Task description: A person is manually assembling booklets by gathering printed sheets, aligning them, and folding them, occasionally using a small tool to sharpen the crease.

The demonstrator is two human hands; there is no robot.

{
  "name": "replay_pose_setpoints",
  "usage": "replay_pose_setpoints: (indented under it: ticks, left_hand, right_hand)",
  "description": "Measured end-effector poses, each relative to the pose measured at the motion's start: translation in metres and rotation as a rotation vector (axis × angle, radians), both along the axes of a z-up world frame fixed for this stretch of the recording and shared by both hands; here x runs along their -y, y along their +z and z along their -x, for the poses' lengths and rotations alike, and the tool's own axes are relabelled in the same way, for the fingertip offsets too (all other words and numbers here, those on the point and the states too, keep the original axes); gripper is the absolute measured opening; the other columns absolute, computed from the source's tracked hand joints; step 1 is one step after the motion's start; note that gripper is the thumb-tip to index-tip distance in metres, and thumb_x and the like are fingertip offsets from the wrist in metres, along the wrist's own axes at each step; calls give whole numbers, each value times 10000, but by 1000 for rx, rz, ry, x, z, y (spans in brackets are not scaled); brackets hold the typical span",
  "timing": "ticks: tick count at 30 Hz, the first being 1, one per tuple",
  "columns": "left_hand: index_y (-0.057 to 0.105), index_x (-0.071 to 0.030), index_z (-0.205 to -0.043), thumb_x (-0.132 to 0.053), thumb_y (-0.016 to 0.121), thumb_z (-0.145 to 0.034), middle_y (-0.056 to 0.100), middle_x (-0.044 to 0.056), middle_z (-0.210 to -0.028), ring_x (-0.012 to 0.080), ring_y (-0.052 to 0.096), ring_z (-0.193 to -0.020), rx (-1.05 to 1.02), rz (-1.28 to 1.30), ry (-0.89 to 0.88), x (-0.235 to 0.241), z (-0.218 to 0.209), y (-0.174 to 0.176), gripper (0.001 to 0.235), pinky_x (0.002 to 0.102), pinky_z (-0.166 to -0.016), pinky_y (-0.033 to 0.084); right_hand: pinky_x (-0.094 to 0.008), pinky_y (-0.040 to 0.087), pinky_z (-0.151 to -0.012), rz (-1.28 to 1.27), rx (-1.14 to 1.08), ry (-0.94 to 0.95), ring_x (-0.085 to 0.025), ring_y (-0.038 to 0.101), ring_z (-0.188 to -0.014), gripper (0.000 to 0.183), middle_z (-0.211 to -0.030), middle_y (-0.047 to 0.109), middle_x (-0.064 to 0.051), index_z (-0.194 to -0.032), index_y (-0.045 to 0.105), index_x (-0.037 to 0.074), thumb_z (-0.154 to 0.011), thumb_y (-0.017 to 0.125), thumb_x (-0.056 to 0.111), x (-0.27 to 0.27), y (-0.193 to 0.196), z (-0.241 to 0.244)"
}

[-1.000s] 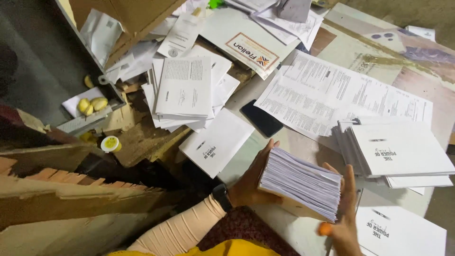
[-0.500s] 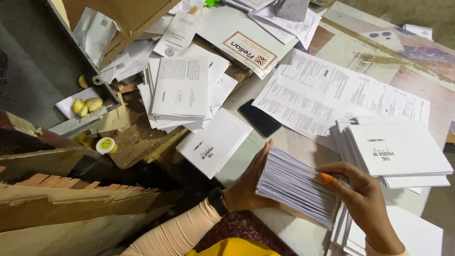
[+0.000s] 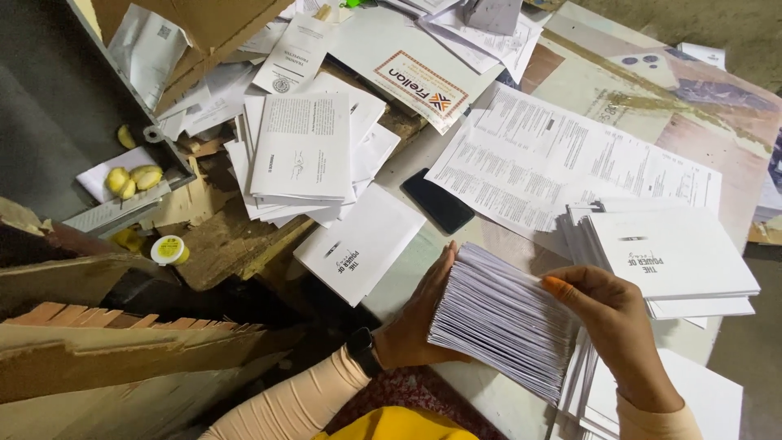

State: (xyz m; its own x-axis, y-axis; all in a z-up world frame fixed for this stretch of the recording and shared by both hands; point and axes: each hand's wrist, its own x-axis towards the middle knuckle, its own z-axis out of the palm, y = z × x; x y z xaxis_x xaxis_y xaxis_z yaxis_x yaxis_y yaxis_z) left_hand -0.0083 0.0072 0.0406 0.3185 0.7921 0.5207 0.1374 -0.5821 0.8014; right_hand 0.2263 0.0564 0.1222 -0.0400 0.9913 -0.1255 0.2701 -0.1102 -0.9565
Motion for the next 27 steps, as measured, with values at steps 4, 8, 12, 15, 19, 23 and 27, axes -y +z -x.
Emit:
replay_pose_setpoints:
  ticks: [4, 8, 12, 15, 19, 23, 27]
  left_hand:
    - [-61, -104, -1515, -531, 685, -757, -55, 265, -1601, 454, -8, -1509, -45, -18, 23, 3, 1, -6, 1146, 591, -1226, 118]
    - [-43, -121, -1532, -489, 701, -807, 8, 203, -1622, 407, 35, -1529, 25, -111, 70, 1, -2, -17, 1102, 578, -1250, 139]
    - [19, -123, -1523, -489, 726, -784, 84, 256, -1595, 472, 104, -1502, 61, -138, 93, 3, -3, -20, 1086, 634, -1213, 188]
    - [50, -108, -1494, -420, 753, -807, 226, 250, -1490, 445, 260, -1428, 36, -264, 133, 0, -4, -29, 1032, 600, -1202, 292]
    - [141, -54, -1465, -338, 798, -782, 421, 199, -1354, 346, 456, -1247, 85, -243, 134, -1, -4, -37, 989, 489, -1112, 429]
    - [470, 9, -1068, -100, 714, -839, 540, 168, -1031, 288, 596, -946, 47, -198, 19, -4, 1, -41, 351, 422, -960, 473]
    - [513, -66, -951, -322, 389, -1036, 573, 120, -909, 265, 592, -835, 227, 45, -91, 1, 2, -40, 297, 358, -718, 502]
  right_hand:
    - [-267, 502, -802, -11, 65, -33, -181, 655, -841, 122, -856, 732, -119, -909, 738, -28, -815, 716, 46, -6, -5, -2]
    - [-275, 514, -784, -33, -41, -8, -209, 653, -839, 148, -879, 714, -141, -941, 711, -48, -830, 689, 48, -12, -11, -5]
    - [-272, 512, -803, -87, 17, 3, -167, 641, -832, 160, -853, 700, -77, -916, 710, 2, -882, 667, 152, -17, -15, -7]
    - [-350, 495, -897, -168, 27, 101, -217, 647, -1018, 362, -1053, 709, -91, -1051, 697, 31, -919, 545, 333, -24, -25, -13]
    - [-268, 480, -700, -74, 84, 29, -193, 597, -844, 403, -963, 670, -126, -1108, 662, -15, -737, 742, 122, -20, -3, 8]
    - [-284, 577, -694, -310, 184, 28, -211, 606, -889, 327, -1069, 639, -106, -1117, 673, 32, -794, 724, 16, -39, -26, 0]
    - [-267, 495, -728, -311, 271, -5, -162, 589, -885, 297, -981, 668, -62, -1067, 717, 69, -776, 757, 26, -75, -39, -6]
